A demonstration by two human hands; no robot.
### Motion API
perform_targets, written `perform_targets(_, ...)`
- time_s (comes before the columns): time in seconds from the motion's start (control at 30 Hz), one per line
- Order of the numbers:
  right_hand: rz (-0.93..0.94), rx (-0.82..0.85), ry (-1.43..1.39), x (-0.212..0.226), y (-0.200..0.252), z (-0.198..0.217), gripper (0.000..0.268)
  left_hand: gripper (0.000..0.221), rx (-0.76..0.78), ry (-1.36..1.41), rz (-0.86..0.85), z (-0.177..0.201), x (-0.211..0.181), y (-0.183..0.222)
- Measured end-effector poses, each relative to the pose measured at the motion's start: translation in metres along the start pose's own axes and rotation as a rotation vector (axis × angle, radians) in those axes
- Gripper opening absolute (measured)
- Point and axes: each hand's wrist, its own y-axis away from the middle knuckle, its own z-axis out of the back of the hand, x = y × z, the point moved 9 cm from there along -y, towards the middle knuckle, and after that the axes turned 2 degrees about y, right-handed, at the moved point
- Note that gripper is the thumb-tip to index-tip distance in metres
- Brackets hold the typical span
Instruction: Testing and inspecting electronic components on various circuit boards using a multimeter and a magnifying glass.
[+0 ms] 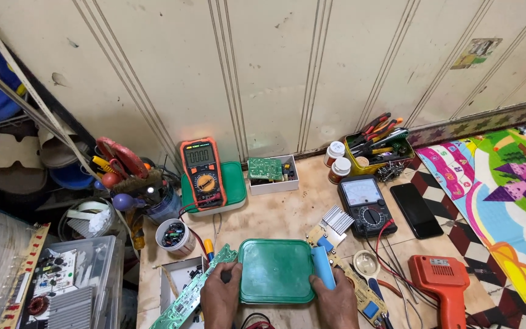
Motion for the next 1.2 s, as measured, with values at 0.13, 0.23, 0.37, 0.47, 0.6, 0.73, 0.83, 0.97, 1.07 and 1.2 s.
perform_targets(0.13, -0.023, -0.002, 0.021, -0.012, -0.001, -0.003, 0.036, 0.026, 0.084, 0.046, 0.083, 0.010, -0.006, 0.010)
perform_targets(0.23, -0.064, 0.020, -0.080, -0.008, 0.011, -0.003, 0.030, 0.032, 0.111, -0.002, 0.136, 0.010, -0.005, 0.012)
perform_targets(0.37, -0.084, 0.061, -0.326, -0.024, -0.008, -0.018, 0.025, 0.033, 0.071, -0.056, 0.169, 0.005, -0.001, 0.005)
perform_targets(0.47, -0.082, 0.075, -0.287, -0.023, -0.005, -0.017, 0.025, 0.034, 0.050, -0.088, 0.180, 0.007, -0.003, 0.012)
perform_targets(0.6, -0.011, 0.102, -0.254, -0.016, 0.013, -0.008, 0.026, 0.034, -0.089, -0.371, -0.105, 0.001, -0.018, 0.020)
perform_targets(0.73, -0.097, 0.068, -0.105, -0.057, 0.013, -0.006, 0.037, 0.041, -0.062, -0.392, -0.424, -0.017, -0.053, 0.039)
perform_targets(0.83, -0.013, -0.002, 0.224, -0.113, -0.025, -0.025, 0.041, 0.044, -0.106, -0.525, -0.695, -0.055, -0.063, 0.026)
perform_targets(0.97, 0.090, 0.019, 0.450, -0.142, -0.061, -0.047, 0.059, 0.060, 0.022, -0.619, -0.616, -0.085, -0.047, 0.000)
perform_targets(1.07, 0.168, 0.020, 0.475, -0.138, -0.065, -0.055, 0.069, 0.062, 0.039, -0.597, -0.555, -0.084, -0.039, 0.002)
perform_targets(1.2, 0.357, -0.011, 0.577, -0.124, -0.068, -0.055, 0.077, 0.061, 0.061, -0.571, -0.480, -0.076, -0.046, 0.012)
